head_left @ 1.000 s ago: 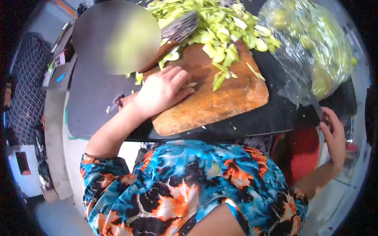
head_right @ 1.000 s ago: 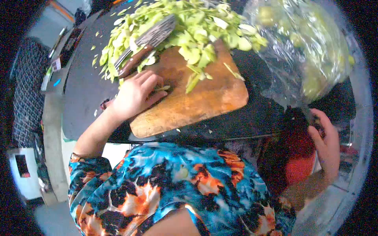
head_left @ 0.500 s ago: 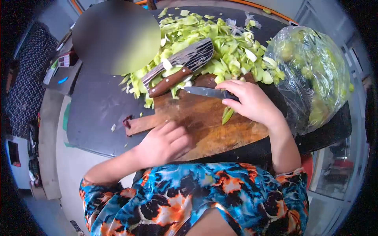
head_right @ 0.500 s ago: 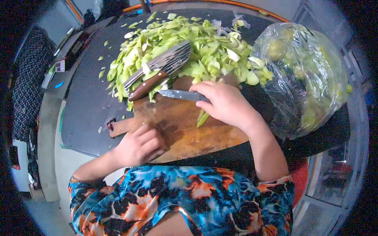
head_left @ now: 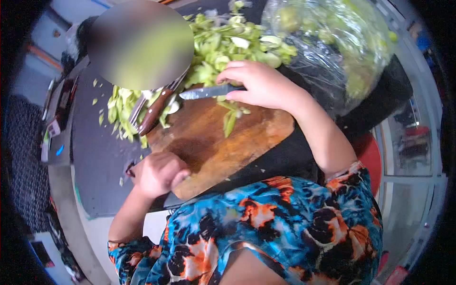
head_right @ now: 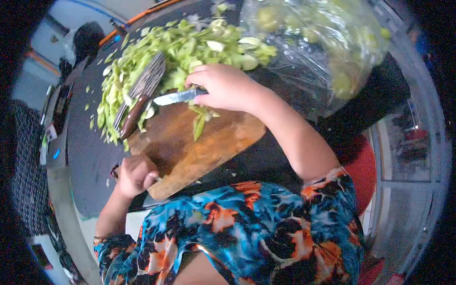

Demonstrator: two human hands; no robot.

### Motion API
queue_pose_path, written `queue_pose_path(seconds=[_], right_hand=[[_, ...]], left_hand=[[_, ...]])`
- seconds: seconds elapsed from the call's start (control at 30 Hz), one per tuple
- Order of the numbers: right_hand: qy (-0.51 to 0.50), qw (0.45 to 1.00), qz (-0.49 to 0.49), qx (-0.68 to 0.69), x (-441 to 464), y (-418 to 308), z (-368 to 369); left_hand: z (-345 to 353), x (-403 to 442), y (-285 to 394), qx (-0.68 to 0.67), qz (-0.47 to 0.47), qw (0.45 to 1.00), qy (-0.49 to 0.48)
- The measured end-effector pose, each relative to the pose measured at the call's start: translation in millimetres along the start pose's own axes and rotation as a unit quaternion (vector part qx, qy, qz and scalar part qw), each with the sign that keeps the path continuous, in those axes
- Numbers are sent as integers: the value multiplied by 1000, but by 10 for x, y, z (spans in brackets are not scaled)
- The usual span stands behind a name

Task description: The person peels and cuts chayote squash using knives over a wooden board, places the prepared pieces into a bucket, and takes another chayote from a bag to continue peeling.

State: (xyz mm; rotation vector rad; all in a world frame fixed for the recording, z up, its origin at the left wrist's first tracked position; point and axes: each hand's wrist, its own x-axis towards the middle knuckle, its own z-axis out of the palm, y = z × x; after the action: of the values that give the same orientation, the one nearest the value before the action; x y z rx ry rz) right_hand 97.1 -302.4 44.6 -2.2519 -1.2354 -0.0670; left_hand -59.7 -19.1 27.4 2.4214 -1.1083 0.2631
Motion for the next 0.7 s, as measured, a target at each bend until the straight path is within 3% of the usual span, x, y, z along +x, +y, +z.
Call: queue_pose_path(seconds=[0.07, 0.1, 0.13, 0.17, 0.23, 0.3, 0.4, 0.47, 0.5, 0.57, 0.6, 0.67, 0.7], right_hand=[[63, 995, -50, -67, -49, 149, 24], [85, 993, -28, -71, -81, 181, -78], [64, 992, 85, -64, -132, 172, -250], [41, 978, 199, -54, -218, 182, -405], [120, 964, 226, -66, -485, 494, -575], [79, 948, 294, -92, -720, 737, -780], [9, 918, 396, -30, -1010, 1458, -827], [69, 913, 357, -185, -1034, 1690, -875], [96, 901, 333, -259, -1026, 1781, -905], [245, 890, 308, -229, -910, 1904, -1109], [319, 871, 252, -275, -812, 2082, -1252], [361, 851, 255, -284, -637, 2150, -1456], [330, 854, 315, -250, -525, 2046, -1581]], left_hand=[[-114, 203, -44, 74, -46, 995, 40], [-151, 272, -177, 99, -75, 985, 118], [-261, 376, -222, 60, -170, 968, 172], [-321, 465, -458, 35, -153, 955, 253], [-600, 713, -872, 179, -193, 907, 329], [-761, 871, -1356, 274, -216, 873, 342], [-688, 734, -1926, 376, -257, 845, 282], [-642, 718, -1952, 385, -288, 835, 267], [-631, 700, -1931, 311, -305, 856, 277], [-609, 669, -1812, 160, -337, 881, 292], [-638, 727, -1637, 56, -411, 867, 277], [-637, 670, -1478, 100, -383, 875, 278], [-633, 645, -1391, 122, -368, 879, 278]])
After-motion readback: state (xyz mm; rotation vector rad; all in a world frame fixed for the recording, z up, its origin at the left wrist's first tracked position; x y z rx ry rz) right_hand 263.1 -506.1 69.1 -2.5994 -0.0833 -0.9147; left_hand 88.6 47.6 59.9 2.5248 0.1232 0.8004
